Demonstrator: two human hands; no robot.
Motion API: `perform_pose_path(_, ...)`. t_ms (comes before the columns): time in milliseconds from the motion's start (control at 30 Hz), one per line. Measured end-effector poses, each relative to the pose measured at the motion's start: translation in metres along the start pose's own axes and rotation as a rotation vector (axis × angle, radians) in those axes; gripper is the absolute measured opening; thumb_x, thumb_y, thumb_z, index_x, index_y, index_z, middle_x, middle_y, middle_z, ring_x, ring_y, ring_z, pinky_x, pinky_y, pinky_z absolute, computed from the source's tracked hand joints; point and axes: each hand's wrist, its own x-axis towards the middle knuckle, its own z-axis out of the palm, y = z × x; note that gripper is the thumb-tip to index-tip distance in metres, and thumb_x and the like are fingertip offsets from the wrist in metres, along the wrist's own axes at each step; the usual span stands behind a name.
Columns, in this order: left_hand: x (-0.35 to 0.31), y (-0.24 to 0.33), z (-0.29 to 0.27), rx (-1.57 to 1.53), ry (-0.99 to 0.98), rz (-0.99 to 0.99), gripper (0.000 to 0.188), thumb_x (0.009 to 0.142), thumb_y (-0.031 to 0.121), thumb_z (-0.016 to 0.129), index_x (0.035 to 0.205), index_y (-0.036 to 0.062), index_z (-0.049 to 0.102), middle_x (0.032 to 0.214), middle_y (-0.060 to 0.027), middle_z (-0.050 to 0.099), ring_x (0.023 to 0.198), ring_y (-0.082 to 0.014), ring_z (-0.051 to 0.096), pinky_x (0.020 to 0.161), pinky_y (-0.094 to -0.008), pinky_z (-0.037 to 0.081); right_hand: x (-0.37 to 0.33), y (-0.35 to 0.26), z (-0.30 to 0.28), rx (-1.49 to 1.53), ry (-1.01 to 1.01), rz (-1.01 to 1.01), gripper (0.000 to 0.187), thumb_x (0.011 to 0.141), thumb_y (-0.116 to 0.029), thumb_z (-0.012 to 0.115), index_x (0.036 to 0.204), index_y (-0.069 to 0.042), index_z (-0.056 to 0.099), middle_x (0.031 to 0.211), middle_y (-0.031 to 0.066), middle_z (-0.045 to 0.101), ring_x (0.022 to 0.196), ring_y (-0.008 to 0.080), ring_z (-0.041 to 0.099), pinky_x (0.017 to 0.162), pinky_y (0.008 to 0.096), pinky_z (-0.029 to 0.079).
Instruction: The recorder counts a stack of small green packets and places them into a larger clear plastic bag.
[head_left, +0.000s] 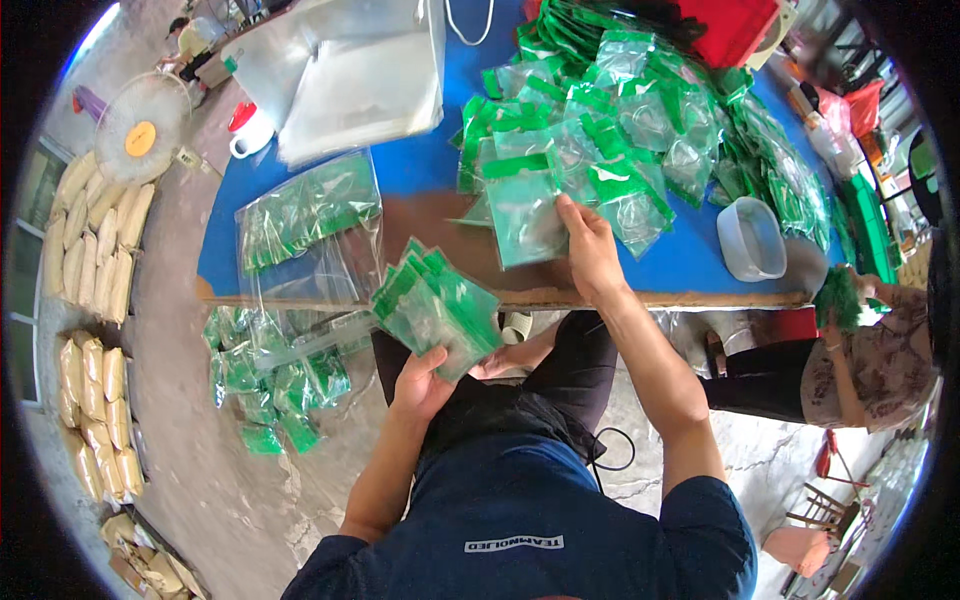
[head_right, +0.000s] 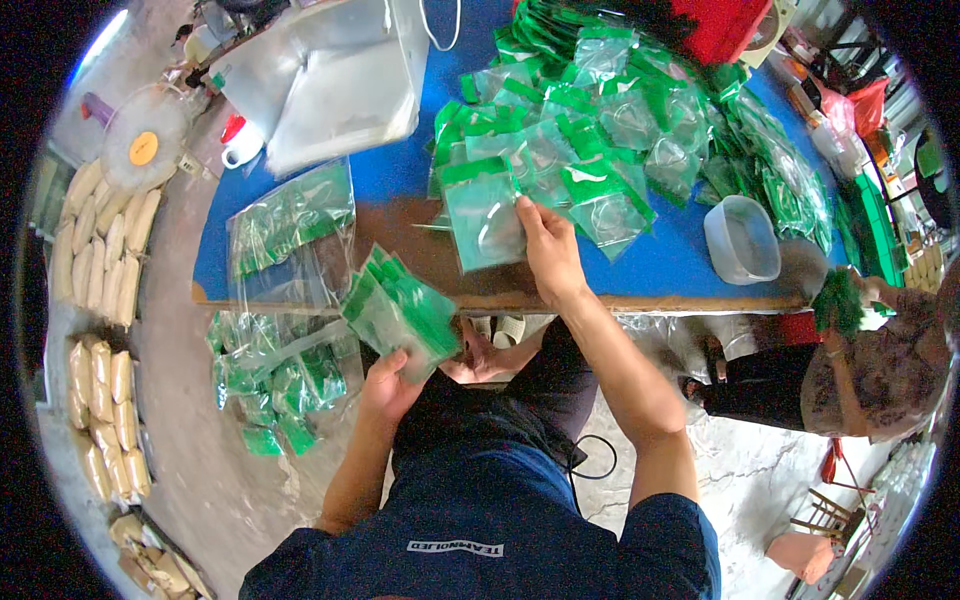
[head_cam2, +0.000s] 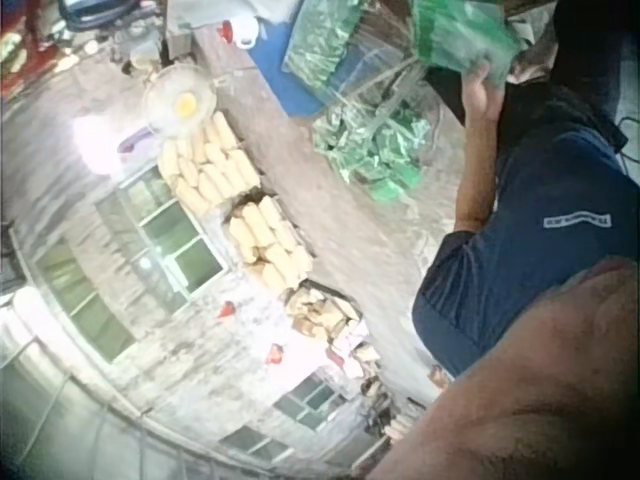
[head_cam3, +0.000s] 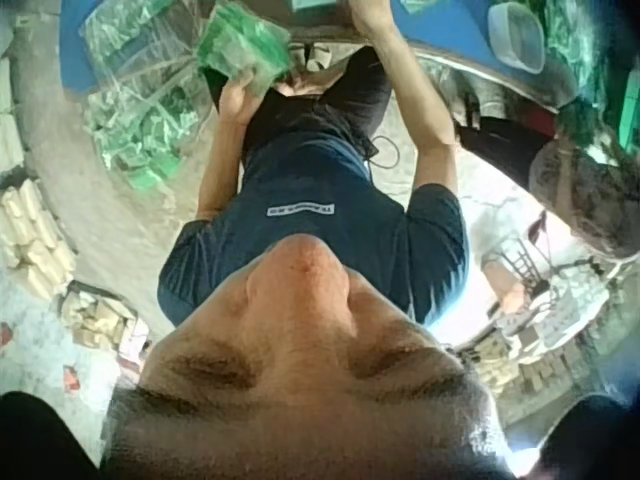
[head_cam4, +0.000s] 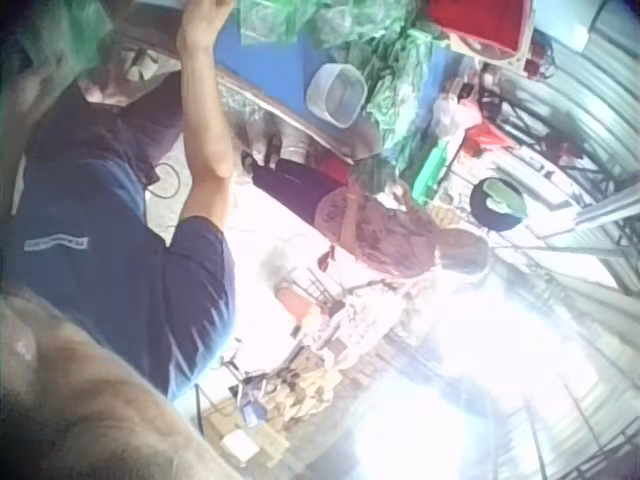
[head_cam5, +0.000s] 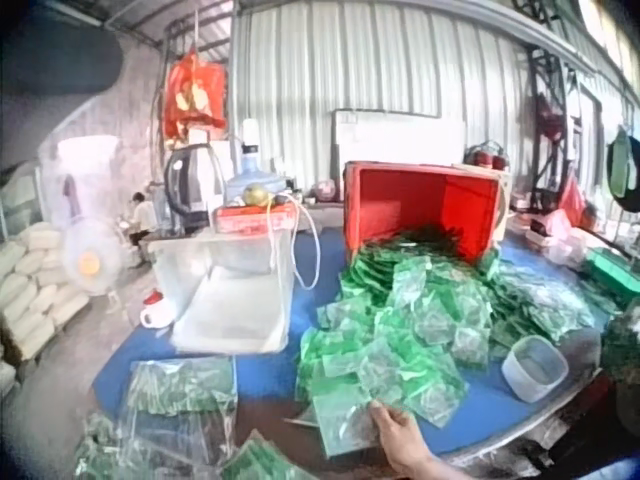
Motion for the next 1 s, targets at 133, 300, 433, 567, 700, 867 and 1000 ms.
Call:
perform_pose_path(133, 0.008, -0.008, -0.005, -0.065, 0.002, -0.057, 0.053, 0.088, 0.008, 0.067, 0.136, -0.001, 0.045, 0.133, -0.0108, 0.056, 0.124, -0.0274, 0.054, 0.107, -0.0421, 0.042, -0.042, 0.009, 0.005, -0.178, -0.159, 0.13, 0.043, 0.103, -0.037, 0.051, 0.102, 0.002, 0.07, 0.09, 0.0027, 0.067, 0.079, 0.0092, 0.054, 0.075, 0.0274, 0.046)
perform_pose_path(300, -0.003, -0.012, 0.004, 0.079, 0.15, 0.026, 0.051, 0.089, 0.008, 0.066, 0.135, -0.001, 0.046, 0.128, -0.0105, 0.058, 0.121, -0.0255, 0.056, 0.105, -0.0409, 0.044, -0.062, -0.006, 0.01, -0.403, -0.496, 0.416, 0.05, 0.102, -0.04, 0.048, 0.118, 0.004, 0.063, 0.113, 0.016, 0.066, 0.105, 0.0252, 0.06, 0.094, 0.0395, 0.045)
perform_pose_path(433, -0.015, -0.004, 0.005, 0.088, 0.206, 0.074, 0.053, 0.087, 0.006, 0.067, 0.135, -0.0016, 0.045, 0.129, -0.0101, 0.057, 0.12, -0.0258, 0.056, 0.105, -0.0423, 0.044, -0.02, -0.006, 0.004, -1.25, -0.371, -1.008, 0.04, 0.096, -0.025, 0.052, 0.125, 0.002, 0.058, 0.134, 0.0243, 0.053, 0.126, 0.0425, 0.049, 0.105, 0.0451, 0.041)
perform_pose_path(567, -0.003, -0.003, 0.002, 0.242, 0.228, 0.115, 0.055, 0.085, 0.005, 0.069, 0.135, -0.0019, 0.046, 0.128, -0.0104, 0.058, 0.119, -0.0261, 0.057, 0.104, -0.0426, 0.044, -0.033, 0.022, 0.002, -0.922, -0.802, -0.91, 0.025, 0.098, -0.02, 0.048, 0.11, -0.001, 0.061, 0.121, 0.0225, 0.06, 0.12, 0.0408, 0.055, 0.1, 0.0445, 0.045)
perform_pose_path(700, 0.0, 0.003, 0.009, 0.357, 0.238, 0.018, 0.054, 0.084, 0.005, 0.07, 0.133, -0.0011, 0.049, 0.127, -0.0108, 0.059, 0.117, -0.027, 0.058, 0.103, -0.0426, 0.046, 0.013, 0.014, 0.018, -0.752, -0.687, -0.803, 0.025, 0.097, -0.023, 0.05, 0.1, -0.001, 0.061, 0.099, 0.0251, 0.063, 0.091, 0.0442, 0.061, 0.078, 0.0487, 0.05)
perform_pose_path(867, 0.003, 0.008, -0.004, 0.27, 0.193, 0.006, 0.053, 0.085, 0.006, 0.069, 0.134, -0.0015, 0.048, 0.127, -0.0113, 0.059, 0.117, -0.0259, 0.058, 0.104, -0.042, 0.045, 0.062, 0.03, -0.008, -1.398, -0.131, -0.985, 0.047, 0.094, -0.038, 0.059, 0.121, 0.0, 0.061, 0.137, 0.0218, 0.052, 0.13, 0.0414, 0.045, 0.111, 0.0596, 0.027)
perform_pose_path(1000, 0.014, -0.001, 0.0, 0.168, 0.207, 0.054, 0.055, 0.086, 0.006, 0.067, 0.136, -0.0011, 0.045, 0.129, -0.0113, 0.058, 0.12, -0.0261, 0.057, 0.105, -0.0417, 0.044, -0.018, 0.04, -0.007, -1.026, -0.794, -1.037, 0.041, 0.09, -0.032, 0.063, 0.115, 0.001, 0.063, 0.116, 0.0205, 0.065, 0.116, 0.037, 0.058, 0.101, 0.049, 0.044)
